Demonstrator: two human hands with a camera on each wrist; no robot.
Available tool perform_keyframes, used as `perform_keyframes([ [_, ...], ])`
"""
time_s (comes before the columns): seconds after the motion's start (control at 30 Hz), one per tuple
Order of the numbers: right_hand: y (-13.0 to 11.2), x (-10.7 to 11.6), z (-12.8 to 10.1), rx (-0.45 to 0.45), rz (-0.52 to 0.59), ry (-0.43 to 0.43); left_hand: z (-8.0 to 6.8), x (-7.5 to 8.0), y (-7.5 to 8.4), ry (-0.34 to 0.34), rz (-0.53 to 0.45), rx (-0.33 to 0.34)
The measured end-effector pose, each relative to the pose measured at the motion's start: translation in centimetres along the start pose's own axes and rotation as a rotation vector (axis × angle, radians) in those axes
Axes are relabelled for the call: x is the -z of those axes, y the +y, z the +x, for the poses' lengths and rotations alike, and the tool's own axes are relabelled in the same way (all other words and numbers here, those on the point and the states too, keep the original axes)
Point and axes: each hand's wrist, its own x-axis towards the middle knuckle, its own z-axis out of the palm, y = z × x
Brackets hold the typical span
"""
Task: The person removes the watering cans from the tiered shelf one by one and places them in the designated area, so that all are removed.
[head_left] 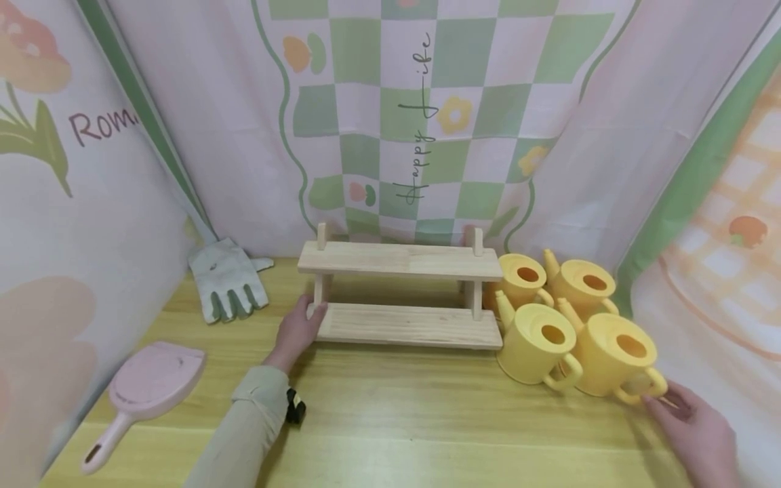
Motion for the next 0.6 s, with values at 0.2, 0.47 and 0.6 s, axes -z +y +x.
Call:
perform_keyframes([
  [0.2,-2.8,0.5,0.0,-0.029,0.019,0.112,0.0,0.4,0.0,-0.001,0.015,0.012],
  [0.47,-9.2,-0.1,0.2,-0.094,0.175,0.249,0.0,0.8,-0.2,0.025,0.053,-0.025],
  [0.6,-12.0,-0.9,0.4,-0.021,0.15,0.294,0.1,1.3,-0.1,0.037,0.056,-0.073],
])
